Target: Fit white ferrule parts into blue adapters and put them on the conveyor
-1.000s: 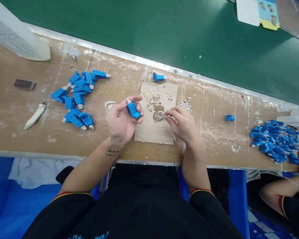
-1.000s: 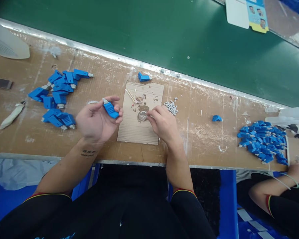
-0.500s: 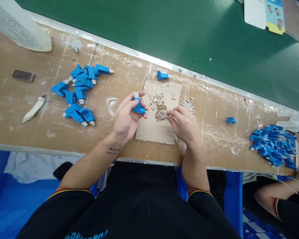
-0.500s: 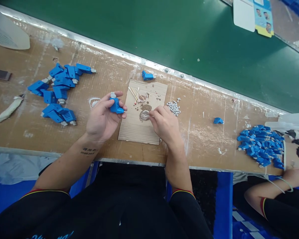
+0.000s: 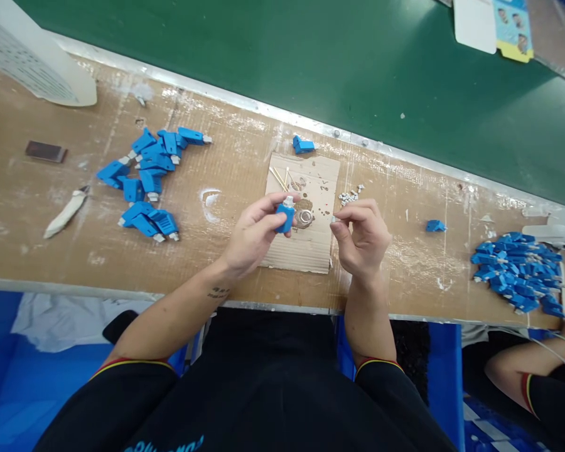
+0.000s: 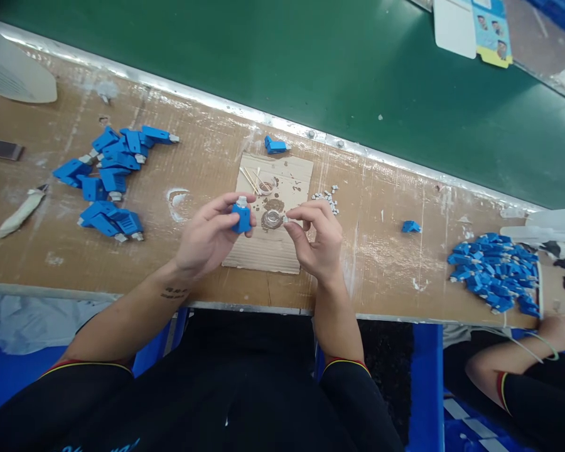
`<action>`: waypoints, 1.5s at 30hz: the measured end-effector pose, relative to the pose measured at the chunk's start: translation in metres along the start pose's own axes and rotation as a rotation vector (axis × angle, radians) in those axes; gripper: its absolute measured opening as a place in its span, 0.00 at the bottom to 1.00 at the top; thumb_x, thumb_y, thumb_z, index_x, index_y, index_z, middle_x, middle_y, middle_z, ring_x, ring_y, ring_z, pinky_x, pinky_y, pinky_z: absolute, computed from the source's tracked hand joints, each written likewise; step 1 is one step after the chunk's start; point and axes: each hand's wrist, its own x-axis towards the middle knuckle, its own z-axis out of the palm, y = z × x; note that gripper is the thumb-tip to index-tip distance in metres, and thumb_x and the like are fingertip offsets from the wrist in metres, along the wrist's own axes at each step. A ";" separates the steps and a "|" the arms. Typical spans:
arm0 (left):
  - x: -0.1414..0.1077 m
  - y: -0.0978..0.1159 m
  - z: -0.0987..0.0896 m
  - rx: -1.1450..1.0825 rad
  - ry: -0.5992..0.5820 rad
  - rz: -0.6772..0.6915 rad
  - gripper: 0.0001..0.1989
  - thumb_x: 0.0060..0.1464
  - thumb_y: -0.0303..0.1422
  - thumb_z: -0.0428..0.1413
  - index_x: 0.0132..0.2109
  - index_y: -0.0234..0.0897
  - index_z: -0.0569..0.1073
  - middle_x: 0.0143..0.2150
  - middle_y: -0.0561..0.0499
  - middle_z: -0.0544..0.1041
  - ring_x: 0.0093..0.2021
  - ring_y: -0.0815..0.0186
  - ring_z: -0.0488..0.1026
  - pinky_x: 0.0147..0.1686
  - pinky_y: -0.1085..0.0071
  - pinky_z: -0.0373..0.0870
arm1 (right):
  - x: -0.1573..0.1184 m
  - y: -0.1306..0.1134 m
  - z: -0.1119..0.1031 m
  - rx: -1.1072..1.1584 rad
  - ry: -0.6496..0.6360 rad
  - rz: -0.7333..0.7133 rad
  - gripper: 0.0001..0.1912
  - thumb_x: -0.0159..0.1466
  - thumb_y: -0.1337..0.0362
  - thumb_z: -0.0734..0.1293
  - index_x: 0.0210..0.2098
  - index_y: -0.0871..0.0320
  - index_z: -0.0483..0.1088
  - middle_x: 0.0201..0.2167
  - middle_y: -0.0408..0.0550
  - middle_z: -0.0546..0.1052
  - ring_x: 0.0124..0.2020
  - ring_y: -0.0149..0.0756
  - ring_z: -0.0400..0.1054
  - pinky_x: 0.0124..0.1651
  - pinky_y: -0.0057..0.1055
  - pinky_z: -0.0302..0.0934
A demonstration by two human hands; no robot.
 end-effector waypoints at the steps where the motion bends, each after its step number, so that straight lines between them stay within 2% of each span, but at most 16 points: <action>1: -0.001 -0.002 0.001 -0.002 -0.046 0.000 0.15 0.54 0.34 0.67 0.48 0.37 0.81 0.43 0.47 0.82 0.39 0.64 0.78 0.34 0.70 0.76 | -0.001 -0.001 0.002 0.025 0.023 0.001 0.02 0.73 0.62 0.70 0.45 0.50 0.75 0.36 0.42 0.76 0.32 0.32 0.68 0.33 0.34 0.66; 4: -0.004 -0.008 0.002 -0.004 -0.150 -0.009 0.17 0.55 0.38 0.71 0.49 0.38 0.80 0.45 0.46 0.83 0.40 0.62 0.82 0.36 0.68 0.80 | -0.003 -0.002 0.006 0.086 0.053 0.008 0.02 0.74 0.60 0.69 0.46 0.49 0.75 0.36 0.42 0.74 0.33 0.33 0.68 0.34 0.34 0.67; 10: -0.005 -0.014 0.001 0.015 -0.196 -0.003 0.20 0.54 0.42 0.74 0.48 0.38 0.79 0.43 0.47 0.85 0.42 0.61 0.86 0.44 0.65 0.85 | -0.006 -0.004 0.011 0.201 -0.018 -0.023 0.05 0.74 0.62 0.68 0.49 0.48 0.74 0.41 0.44 0.77 0.41 0.36 0.74 0.39 0.35 0.72; 13: -0.005 -0.013 0.001 0.032 -0.208 -0.005 0.22 0.54 0.43 0.74 0.49 0.38 0.79 0.43 0.46 0.86 0.43 0.59 0.86 0.43 0.65 0.85 | -0.006 -0.006 0.012 0.231 -0.060 -0.027 0.05 0.74 0.64 0.68 0.49 0.48 0.74 0.45 0.45 0.80 0.46 0.37 0.78 0.42 0.36 0.75; 16: -0.005 -0.013 0.001 0.044 -0.224 -0.008 0.22 0.55 0.44 0.74 0.50 0.38 0.78 0.42 0.46 0.86 0.41 0.60 0.86 0.40 0.67 0.84 | -0.005 -0.008 0.011 0.236 -0.088 -0.032 0.05 0.74 0.65 0.68 0.48 0.49 0.74 0.46 0.46 0.82 0.47 0.37 0.79 0.44 0.36 0.76; 31: -0.004 -0.013 0.001 0.046 -0.226 0.022 0.20 0.55 0.41 0.74 0.48 0.38 0.78 0.40 0.48 0.86 0.39 0.64 0.85 0.35 0.74 0.81 | -0.003 -0.009 0.012 0.207 -0.112 -0.047 0.07 0.72 0.68 0.70 0.47 0.49 0.75 0.41 0.44 0.85 0.43 0.37 0.81 0.43 0.37 0.76; 40: -0.004 -0.013 0.001 0.083 -0.229 0.032 0.21 0.53 0.42 0.74 0.48 0.38 0.78 0.41 0.48 0.86 0.39 0.63 0.85 0.35 0.73 0.82 | -0.003 -0.009 0.012 0.246 -0.114 -0.040 0.10 0.70 0.70 0.71 0.48 0.49 0.76 0.40 0.43 0.85 0.41 0.37 0.80 0.42 0.36 0.74; 43: -0.005 -0.013 0.003 0.140 -0.187 0.095 0.21 0.53 0.43 0.74 0.47 0.38 0.78 0.40 0.48 0.85 0.38 0.64 0.84 0.36 0.71 0.82 | -0.004 -0.009 0.011 0.232 -0.098 -0.039 0.09 0.70 0.68 0.71 0.48 0.49 0.76 0.40 0.44 0.85 0.42 0.38 0.80 0.41 0.37 0.75; 45: -0.006 -0.014 0.004 0.215 -0.117 0.211 0.19 0.53 0.42 0.75 0.45 0.38 0.78 0.40 0.48 0.85 0.40 0.63 0.84 0.40 0.69 0.83 | -0.005 -0.009 0.011 0.227 -0.081 -0.021 0.07 0.71 0.66 0.70 0.47 0.49 0.76 0.41 0.45 0.85 0.43 0.39 0.81 0.42 0.38 0.76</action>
